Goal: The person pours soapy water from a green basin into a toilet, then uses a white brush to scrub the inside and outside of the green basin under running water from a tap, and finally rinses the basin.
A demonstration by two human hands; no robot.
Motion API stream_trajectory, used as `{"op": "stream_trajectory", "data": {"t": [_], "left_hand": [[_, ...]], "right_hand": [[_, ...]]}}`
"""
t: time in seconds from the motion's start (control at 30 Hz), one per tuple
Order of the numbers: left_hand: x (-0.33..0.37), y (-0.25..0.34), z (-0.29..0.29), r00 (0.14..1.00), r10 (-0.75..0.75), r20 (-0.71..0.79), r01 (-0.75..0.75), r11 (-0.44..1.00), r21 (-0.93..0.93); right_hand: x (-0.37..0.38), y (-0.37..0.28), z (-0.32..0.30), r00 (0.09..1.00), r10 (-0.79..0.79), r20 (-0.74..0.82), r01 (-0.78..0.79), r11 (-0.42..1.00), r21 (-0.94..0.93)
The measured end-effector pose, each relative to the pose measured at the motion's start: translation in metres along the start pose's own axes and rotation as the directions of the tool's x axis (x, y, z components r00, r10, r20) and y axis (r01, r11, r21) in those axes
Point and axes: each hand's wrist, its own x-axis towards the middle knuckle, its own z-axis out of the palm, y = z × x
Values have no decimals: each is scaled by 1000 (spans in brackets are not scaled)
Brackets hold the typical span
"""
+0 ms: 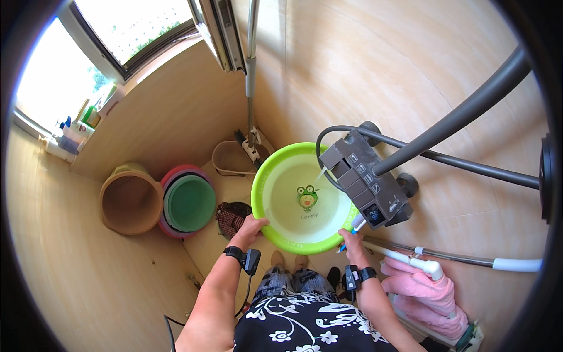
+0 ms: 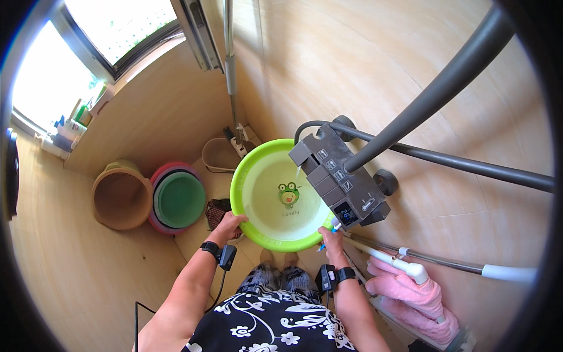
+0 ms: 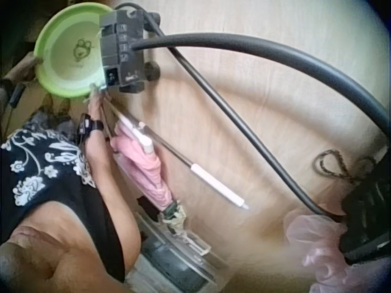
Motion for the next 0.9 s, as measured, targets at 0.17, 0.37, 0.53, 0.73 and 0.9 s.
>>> {"op": "stream_trajectory", "data": {"t": [0.17,0.37,0.53,0.73,0.9], "left_hand": [[8,6,-2,998,-12,57,12,1000,-13],[22,37,32,630,754,-186,-279,443,852],[50,65,108,779,627,25,-549,661,512],[63,99,195,970,196,147,-170,971,-168],[60,114,210,897,23,442,151,922,-356]], "right_hand": [[-6,9,7,993,60,103,-98,902,420],[8,33,15,998,-56,-27,62,938,340],[-4,40,24,996,84,21,-86,949,304],[-6,49,18,983,166,79,-184,904,387],[-5,52,18,991,118,57,-131,904,408]]}}
